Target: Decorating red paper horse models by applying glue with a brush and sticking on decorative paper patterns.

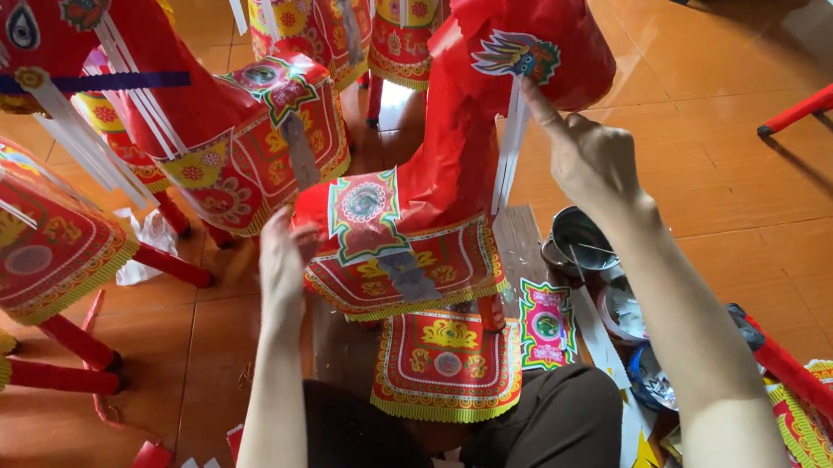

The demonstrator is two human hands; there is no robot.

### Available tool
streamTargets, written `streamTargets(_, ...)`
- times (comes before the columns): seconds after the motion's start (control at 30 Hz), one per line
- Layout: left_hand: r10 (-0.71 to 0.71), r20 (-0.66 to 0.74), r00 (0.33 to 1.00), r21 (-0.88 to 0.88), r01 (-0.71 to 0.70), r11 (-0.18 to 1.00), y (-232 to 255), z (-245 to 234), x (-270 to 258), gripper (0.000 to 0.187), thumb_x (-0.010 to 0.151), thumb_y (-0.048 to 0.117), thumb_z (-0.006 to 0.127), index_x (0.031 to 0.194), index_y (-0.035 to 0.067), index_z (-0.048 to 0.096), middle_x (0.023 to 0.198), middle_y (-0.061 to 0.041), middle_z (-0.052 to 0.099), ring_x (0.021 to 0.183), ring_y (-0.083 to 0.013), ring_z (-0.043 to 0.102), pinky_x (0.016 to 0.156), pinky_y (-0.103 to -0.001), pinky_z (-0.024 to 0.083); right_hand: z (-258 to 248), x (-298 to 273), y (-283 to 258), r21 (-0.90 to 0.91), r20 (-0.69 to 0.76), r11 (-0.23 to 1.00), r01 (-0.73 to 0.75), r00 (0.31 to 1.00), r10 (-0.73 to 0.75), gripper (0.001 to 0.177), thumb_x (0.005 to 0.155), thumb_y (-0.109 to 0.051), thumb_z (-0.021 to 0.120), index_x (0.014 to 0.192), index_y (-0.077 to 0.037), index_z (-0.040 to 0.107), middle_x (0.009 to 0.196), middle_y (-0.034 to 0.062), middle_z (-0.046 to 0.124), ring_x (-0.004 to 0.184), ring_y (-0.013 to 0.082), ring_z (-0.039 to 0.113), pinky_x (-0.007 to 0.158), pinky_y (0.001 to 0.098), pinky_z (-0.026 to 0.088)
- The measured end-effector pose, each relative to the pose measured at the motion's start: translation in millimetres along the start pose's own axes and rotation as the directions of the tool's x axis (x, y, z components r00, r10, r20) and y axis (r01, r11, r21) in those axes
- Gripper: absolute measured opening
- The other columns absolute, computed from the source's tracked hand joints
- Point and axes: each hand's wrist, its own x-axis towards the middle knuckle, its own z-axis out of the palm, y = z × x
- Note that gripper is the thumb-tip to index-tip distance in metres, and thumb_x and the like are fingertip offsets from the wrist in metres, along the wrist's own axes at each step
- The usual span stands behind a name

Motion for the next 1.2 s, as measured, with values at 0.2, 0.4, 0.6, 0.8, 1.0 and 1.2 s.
streamTargets(0.2,-0.007,-0.308,0.951,-0.185,-0.053,0.981,-144.5,-102.7,-20.3,0.036,0.108,0.032,0.033,0.129,0.006,0.047,0.098,-0.021,0.066,0.083,-0.0278,0.066,0.077,-0.036,0.055,-0.6,-1.0,7.1,-0.103,0.046,0.993,0.062,0.997,-0.058,0.091,0.084,0.007,0.053,0.161,-0.032,0.024,0.065,0.0060,0.044,0.044,0.0243,0.043,0.038,0.0405,0.034)
streamTargets(0.4,-0.290,-0.367,0.884,-0.337,0.164,0.927,-250.0,-148.1,-52.5,0.039,0.110,0.040,0.029,0.123,0.011,0.051,0.097,-0.018,0.066,0.081,-0.0279,0.066,0.071,-0.037,0.055,-68.0,-12.7,-38.6,0.920,0.390,-0.024,-0.392,0.906,0.164,0.021,0.102,-0.004,0.038,0.121,-0.006,0.047,0.061,0.0136,0.057,0.041,0.0209,0.053,0.043,0.0270,0.045)
streamTargets(0.6,-0.636,0.167,0.753,-0.537,0.611,0.582,-237.9,-95.1,-93.8,0.075,0.086,0.055,0.035,0.143,0.007,0.032,0.140,-0.032,0.041,0.130,-0.0454,0.041,0.105,-0.064,0.034,26.2,-147.5,-13.8,0.642,0.314,-0.757,-0.118,0.942,0.119,0.024,0.099,-0.008,0.051,0.123,-0.003,0.052,0.064,0.0196,0.058,0.032,0.0194,0.043,0.036,0.0296,0.032)
streamTargets(0.8,-0.607,0.237,0.759,-0.569,0.615,0.546,-254.5,-78.6,-91.8,0.062,0.095,0.043,0.032,0.148,0.011,0.030,0.140,-0.029,0.039,0.134,-0.0446,0.036,0.110,-0.070,0.025,189.3,-281.3,-25.6,0.445,0.874,-0.843,-0.303,0.352,0.335,0.028,0.098,-0.019,0.052,0.123,-0.029,0.061,0.070,0.0049,0.065,0.048,0.0023,0.044,0.048,0.0091,0.030)
streamTargets(1.0,-0.178,0.597,0.782,-0.678,0.611,0.409,-286.3,-100.3,-79.7,0.062,0.102,0.042,0.059,0.149,0.010,0.036,0.141,-0.035,0.043,0.131,-0.0451,0.041,0.106,-0.061,0.028,275.1,-285.9,-16.5,0.348,0.937,-0.877,-0.331,0.127,0.324,0.044,0.099,-0.009,0.046,0.141,-0.025,0.050,0.079,0.0165,0.067,0.051,0.0091,0.054,0.047,0.0144,0.044)
streamTargets(1.2,-0.153,0.634,0.758,-0.686,0.643,0.340,-292.2,-99.2,-71.4,0.055,0.108,0.039,0.055,0.150,0.010,0.035,0.144,-0.038,0.035,0.135,-0.0485,0.033,0.108,-0.062,0.026,324.6,-295.9,-9.8,0.361,0.883,-0.681,-0.637,-0.001,0.469,0.064,0.100,-0.010,0.037,0.157,-0.031,0.016,0.078,0.0232,0.070,0.043,0.0104,0.051,0.044,0.0211,0.040)
